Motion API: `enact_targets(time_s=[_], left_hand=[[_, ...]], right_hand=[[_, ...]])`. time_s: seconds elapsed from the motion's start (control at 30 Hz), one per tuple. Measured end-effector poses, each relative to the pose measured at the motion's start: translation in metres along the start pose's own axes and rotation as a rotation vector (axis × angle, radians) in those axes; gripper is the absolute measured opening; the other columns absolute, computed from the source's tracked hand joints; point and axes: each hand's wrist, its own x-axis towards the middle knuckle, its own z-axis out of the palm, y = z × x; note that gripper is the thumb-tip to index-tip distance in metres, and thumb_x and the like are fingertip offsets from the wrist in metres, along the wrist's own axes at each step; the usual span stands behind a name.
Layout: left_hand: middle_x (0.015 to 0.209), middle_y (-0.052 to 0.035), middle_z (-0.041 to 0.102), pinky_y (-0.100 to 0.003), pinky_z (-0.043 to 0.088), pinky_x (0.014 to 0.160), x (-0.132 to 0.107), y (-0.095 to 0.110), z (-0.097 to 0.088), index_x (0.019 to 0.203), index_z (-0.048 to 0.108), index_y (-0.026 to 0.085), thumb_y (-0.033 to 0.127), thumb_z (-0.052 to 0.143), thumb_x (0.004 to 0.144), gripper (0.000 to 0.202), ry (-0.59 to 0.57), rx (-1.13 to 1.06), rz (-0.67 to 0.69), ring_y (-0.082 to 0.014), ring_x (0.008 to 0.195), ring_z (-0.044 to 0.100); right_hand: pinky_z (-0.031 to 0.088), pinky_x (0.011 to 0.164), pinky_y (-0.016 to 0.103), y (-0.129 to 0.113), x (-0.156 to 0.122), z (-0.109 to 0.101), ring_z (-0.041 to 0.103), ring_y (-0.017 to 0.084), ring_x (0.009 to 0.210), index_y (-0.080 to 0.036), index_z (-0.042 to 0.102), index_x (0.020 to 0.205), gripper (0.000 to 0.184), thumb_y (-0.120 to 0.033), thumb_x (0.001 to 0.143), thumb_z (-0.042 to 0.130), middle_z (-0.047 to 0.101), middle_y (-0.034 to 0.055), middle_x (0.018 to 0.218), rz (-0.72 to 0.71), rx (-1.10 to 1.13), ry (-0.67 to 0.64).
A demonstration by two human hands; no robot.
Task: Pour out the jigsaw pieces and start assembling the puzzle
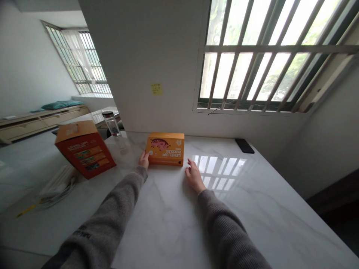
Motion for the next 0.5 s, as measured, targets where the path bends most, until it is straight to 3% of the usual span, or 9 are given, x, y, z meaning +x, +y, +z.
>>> enact_targets(time_s=[0.13, 0.23, 0.5], left_hand=[[0.147, -0.0090, 0.047, -0.041, 0.026, 0.118, 0.001, -0.001, 0.001, 0.140, 0.047, 0.018, 0.042, 0.046, 0.088, 0.057, -0.001, 0.018, -0.025, -0.0265, 0.140, 0.037], [0.145, -0.0105, 0.049, -0.039, 0.028, 0.117, -0.001, 0.001, 0.006, 0.136, 0.051, 0.017, 0.041, 0.047, 0.088, 0.054, -0.052, 0.018, 0.002, -0.0264, 0.137, 0.041], [0.121, -0.0118, 0.065, -0.043, 0.041, 0.107, -0.021, 0.005, 0.044, 0.119, 0.058, 0.021, 0.054, 0.052, 0.084, 0.049, -0.327, -0.098, 0.188, -0.0284, 0.116, 0.059]], right_hand=[[0.047, 0.100, 0.039, 0.000, 0.028, 0.017, 0.054, 0.022, 0.122, -0.020, 0.039, 0.143, 0.062, -0.019, 0.082, 0.047, 0.050, 0.0135, 0.139, 0.062, 0.139, -0.009], [0.050, 0.096, 0.036, -0.004, 0.035, 0.016, 0.056, 0.020, 0.117, -0.024, 0.039, 0.143, 0.065, -0.020, 0.079, 0.049, 0.052, 0.0108, 0.137, 0.045, 0.258, -0.024], [0.049, 0.095, 0.039, 0.003, 0.021, -0.033, 0.059, 0.022, 0.111, -0.022, 0.049, 0.131, 0.054, -0.024, 0.078, 0.052, 0.059, 0.0107, 0.126, 0.124, 0.285, 0.058]])
